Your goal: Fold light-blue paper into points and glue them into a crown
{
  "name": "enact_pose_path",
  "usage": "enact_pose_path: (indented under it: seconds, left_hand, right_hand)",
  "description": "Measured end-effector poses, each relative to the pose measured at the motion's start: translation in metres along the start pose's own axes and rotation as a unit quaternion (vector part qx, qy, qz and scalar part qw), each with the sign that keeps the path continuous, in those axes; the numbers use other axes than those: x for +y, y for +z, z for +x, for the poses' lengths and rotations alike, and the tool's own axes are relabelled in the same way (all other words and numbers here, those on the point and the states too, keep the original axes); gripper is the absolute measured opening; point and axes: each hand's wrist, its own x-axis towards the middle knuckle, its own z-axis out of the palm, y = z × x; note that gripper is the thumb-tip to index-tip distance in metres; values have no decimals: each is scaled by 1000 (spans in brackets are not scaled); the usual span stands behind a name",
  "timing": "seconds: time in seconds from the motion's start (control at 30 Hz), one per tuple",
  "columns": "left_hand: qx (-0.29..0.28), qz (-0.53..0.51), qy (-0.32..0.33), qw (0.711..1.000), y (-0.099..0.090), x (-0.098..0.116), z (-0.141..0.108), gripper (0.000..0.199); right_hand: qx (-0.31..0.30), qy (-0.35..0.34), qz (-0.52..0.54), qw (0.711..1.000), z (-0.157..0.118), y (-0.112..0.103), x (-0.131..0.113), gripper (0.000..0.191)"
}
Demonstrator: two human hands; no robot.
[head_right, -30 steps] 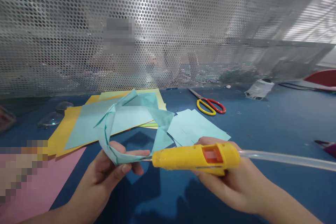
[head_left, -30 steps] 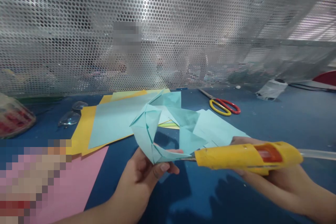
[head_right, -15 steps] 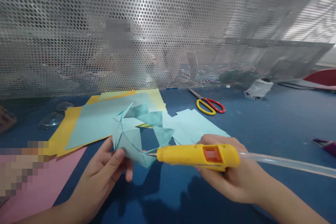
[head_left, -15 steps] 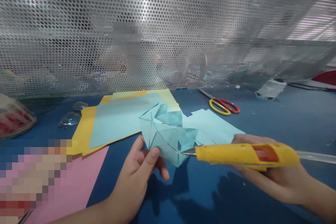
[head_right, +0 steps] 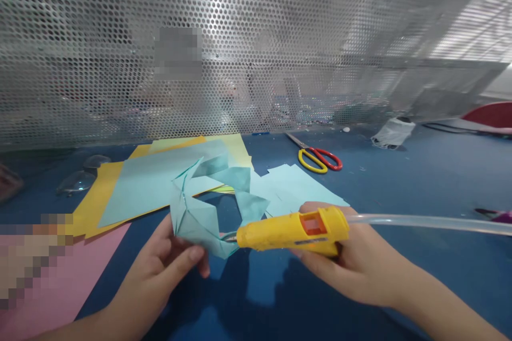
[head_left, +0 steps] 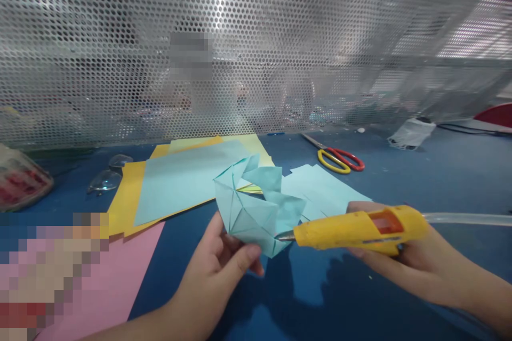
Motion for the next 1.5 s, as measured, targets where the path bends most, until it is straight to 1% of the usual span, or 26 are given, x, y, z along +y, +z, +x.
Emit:
enact_pose_path:
  seconds: [0.07, 0.13, 0.2, 0.3, 0.37, 0.43, 0.5, 0.6, 0.67, 0.77, 0.87, 0.97, 1.1, 1.23, 1.37, 1.5]
  left_hand:
    - [5, 7, -19, 1000, 1, 1, 2, 34]
    - [6, 22, -36, 999, 1, 2, 4, 28]
    - [2, 34, -46, 998, 2, 4, 5, 20]
    - [-8, 40, -46, 998, 2, 4, 4, 15]
    - [-14, 46, -41, 998, 2, 3, 3, 13]
    - [-17, 52, -35, 998, 2, 2, 2, 11]
    - [-19, 54, -26, 998, 3, 1, 2, 10]
    - [-17, 56, -19, 998, 3, 1, 3, 11]
    - [-13, 59, -24, 998, 3, 2, 4, 12]
    - [-9, 61, -23, 998, 4, 4, 4, 12]
    - [-10, 56, -6, 998, 3, 4, 4, 10]
    - [-23, 38, 6, 999, 2, 1, 3, 9]
    - [-42, 20, 16, 999, 0, -2, 1, 7]
    - [-46, 8, 26, 999, 0, -1, 0, 5]
    - [-53, -11, 47, 997, 0, -2, 2, 10]
    - [-59, -20, 57, 996, -2, -5, 3, 12]
  right_hand:
    - [-50, 35, 13, 998, -1, -2, 0, 15]
    - [-92, 63, 28, 993, -1, -2, -1, 16]
    - [-104, 70, 30, 992, 1, -1, -2, 18]
    - [-84, 60, 25, 994, 3, 4, -3, 14]
    - [-41, 61, 6, 997, 4, 8, -2, 16]
    - [19, 55, -28, 998, 4, 12, -2, 18]
    - [66, 47, -68, 994, 2, 14, -4, 14]
    - [92, 50, -115, 988, -1, 15, -7, 8]
    - [101, 44, -123, 986, -2, 15, -8, 7]
    - [113, 23, -104, 988, -3, 17, -8, 2]
    - [120, 16, -93, 988, -4, 18, -6, 8]
    - [125, 19, -79, 989, -6, 19, -6, 16]
    - [131, 32, -74, 988, -7, 18, -8, 16]
    - [137, 27, -71, 988, -6, 18, -9, 18]
    - [124, 15, -55, 991, -7, 14, -5, 22]
    - [93, 0, -51, 994, -7, 9, -4, 31]
